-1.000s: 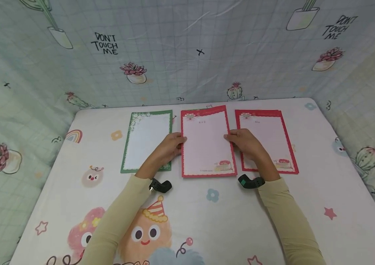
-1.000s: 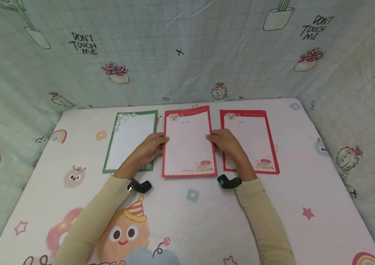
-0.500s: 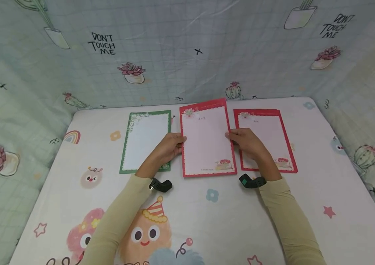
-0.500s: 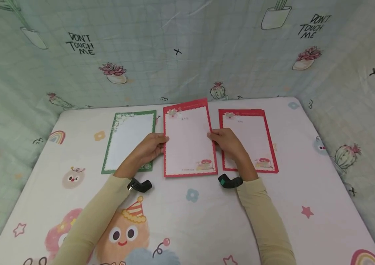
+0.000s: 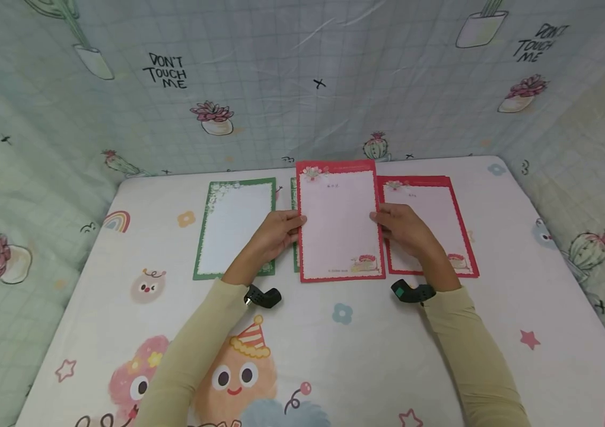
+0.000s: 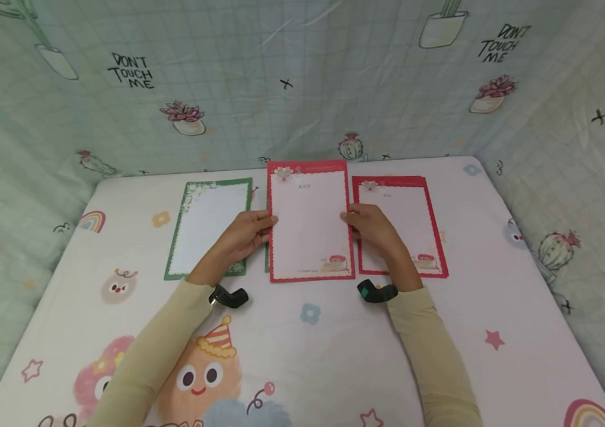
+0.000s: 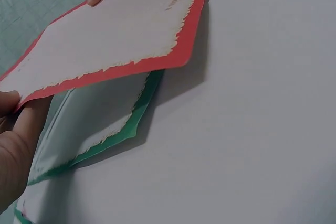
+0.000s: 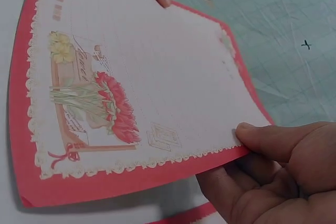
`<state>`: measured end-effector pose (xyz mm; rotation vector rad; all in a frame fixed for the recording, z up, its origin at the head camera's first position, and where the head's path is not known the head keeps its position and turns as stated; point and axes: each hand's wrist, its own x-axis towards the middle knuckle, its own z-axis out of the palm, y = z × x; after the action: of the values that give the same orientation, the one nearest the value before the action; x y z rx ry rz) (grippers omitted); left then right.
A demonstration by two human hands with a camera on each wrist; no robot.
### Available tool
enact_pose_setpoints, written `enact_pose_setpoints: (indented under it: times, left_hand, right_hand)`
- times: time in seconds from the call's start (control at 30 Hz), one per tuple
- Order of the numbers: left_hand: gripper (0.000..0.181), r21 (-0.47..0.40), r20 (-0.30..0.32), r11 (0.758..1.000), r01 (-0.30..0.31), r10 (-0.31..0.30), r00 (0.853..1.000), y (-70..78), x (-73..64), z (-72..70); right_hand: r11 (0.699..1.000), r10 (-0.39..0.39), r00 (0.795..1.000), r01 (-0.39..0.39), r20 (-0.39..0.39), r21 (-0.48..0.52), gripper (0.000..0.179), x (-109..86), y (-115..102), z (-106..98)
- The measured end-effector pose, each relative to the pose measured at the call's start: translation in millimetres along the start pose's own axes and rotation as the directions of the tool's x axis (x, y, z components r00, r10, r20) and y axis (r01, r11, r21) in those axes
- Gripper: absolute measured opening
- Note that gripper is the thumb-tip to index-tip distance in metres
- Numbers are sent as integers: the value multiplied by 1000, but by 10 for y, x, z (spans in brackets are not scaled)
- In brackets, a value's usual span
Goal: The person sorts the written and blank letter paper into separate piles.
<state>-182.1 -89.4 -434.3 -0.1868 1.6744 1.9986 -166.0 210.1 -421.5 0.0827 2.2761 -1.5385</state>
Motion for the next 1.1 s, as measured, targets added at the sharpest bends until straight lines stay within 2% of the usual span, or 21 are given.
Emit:
enact_pose_setpoints:
  times: [0.17, 0.37, 0.57, 0.83, 1.1]
  left_hand:
    - [32, -15, -33, 1000, -13, 12, 999, 20, 28, 37]
    - [29, -30, -41, 999, -20, 19, 999, 20, 60, 80]
    - [30, -10, -11, 999, -53, 52, 999, 27, 86, 123]
    - [34, -6, -14, 999, -34, 34, 999, 32, 84, 231]
    - [39, -14, 8, 998, -53, 53, 999, -6, 124, 359]
  right_hand:
    - [1000, 1, 999, -2, -36, -2, 48, -24, 4, -46]
    - [1000, -6, 998, 5, -59, -7, 50, -59, 13, -98]
    - [1000, 9, 996, -11, -84, -23, 58, -101, 17, -174]
    - [998, 15, 995, -22, -98, -64, 60, -163, 80, -276]
    - [996, 37, 991, -48, -129, -81, 65, -213, 142, -355]
